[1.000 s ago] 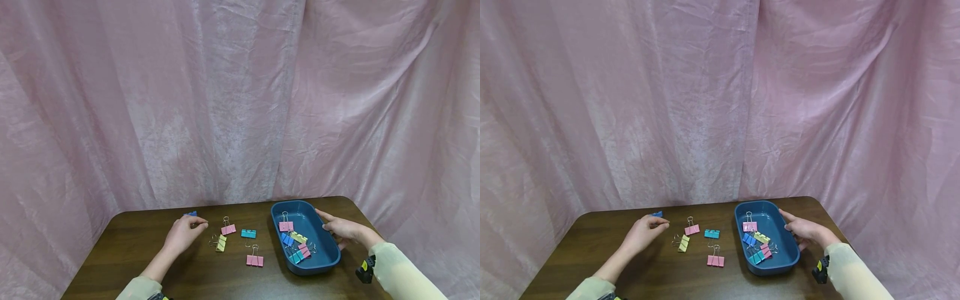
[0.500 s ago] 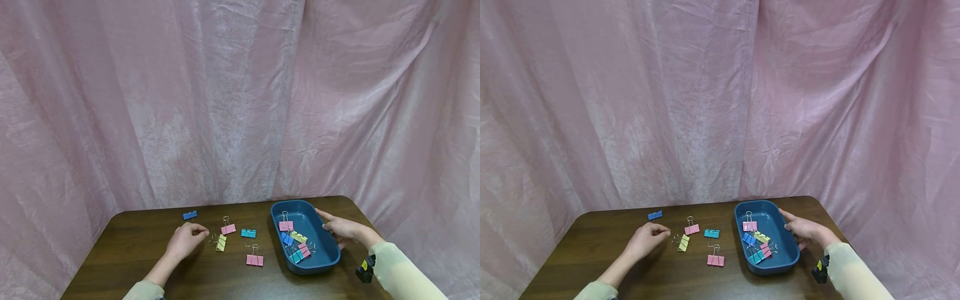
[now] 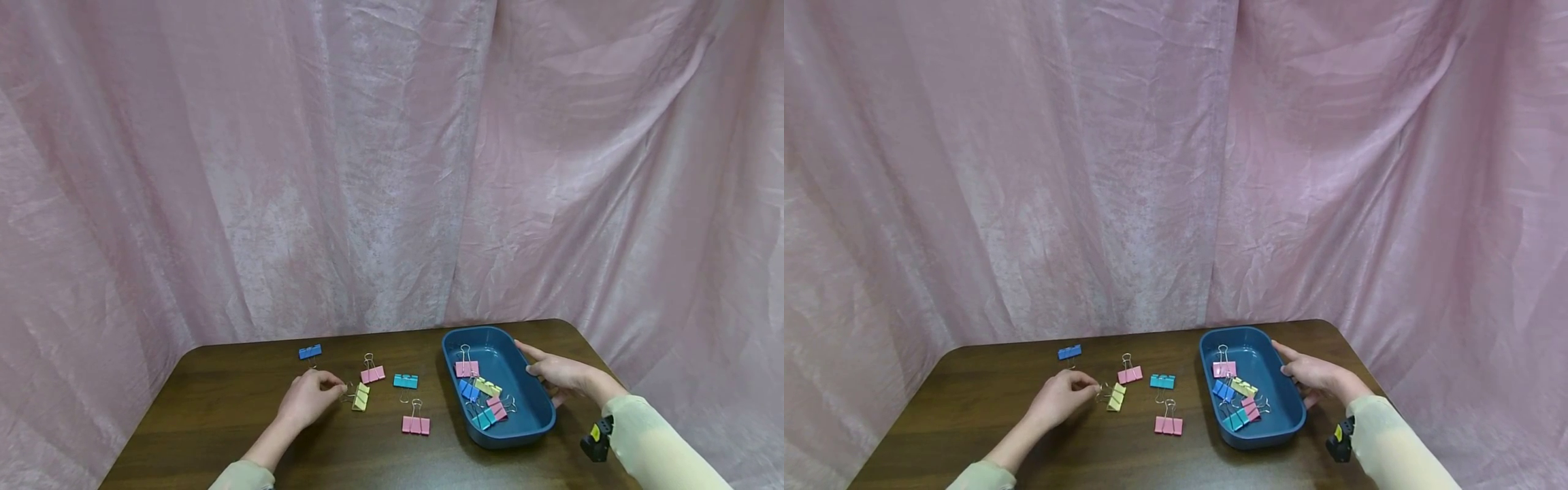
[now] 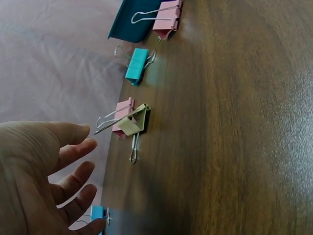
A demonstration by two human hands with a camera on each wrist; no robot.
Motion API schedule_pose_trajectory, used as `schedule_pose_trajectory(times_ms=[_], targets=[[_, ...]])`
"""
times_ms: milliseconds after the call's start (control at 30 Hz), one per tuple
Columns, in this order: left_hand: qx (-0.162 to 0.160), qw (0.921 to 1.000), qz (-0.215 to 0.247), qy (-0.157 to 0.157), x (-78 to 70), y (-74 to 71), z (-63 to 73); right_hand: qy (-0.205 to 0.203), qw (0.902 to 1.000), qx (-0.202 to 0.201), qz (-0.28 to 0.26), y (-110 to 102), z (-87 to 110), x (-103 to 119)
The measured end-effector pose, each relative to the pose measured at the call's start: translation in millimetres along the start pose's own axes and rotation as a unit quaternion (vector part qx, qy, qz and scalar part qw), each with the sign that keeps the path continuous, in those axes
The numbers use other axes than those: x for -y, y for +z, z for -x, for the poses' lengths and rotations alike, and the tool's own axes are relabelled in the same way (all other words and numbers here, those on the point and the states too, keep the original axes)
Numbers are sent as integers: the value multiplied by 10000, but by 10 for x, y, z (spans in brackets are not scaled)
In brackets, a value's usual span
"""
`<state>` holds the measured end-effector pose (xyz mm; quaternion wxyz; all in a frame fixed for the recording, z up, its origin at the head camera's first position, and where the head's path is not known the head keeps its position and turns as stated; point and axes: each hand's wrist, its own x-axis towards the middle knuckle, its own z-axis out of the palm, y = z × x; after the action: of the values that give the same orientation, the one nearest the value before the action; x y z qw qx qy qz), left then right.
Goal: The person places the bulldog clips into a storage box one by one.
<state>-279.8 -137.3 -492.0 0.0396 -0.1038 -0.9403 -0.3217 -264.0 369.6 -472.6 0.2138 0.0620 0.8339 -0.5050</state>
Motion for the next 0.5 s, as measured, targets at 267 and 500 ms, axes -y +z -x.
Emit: schedule_pose_trajectory(times_ms=[267, 500], targets=[[63, 9999, 15, -98, 32, 79, -40, 17, 10000, 5, 40, -2, 8, 9], [47, 9999, 82, -110, 36, 114, -61, 6, 10000, -1, 63, -5, 15, 22]])
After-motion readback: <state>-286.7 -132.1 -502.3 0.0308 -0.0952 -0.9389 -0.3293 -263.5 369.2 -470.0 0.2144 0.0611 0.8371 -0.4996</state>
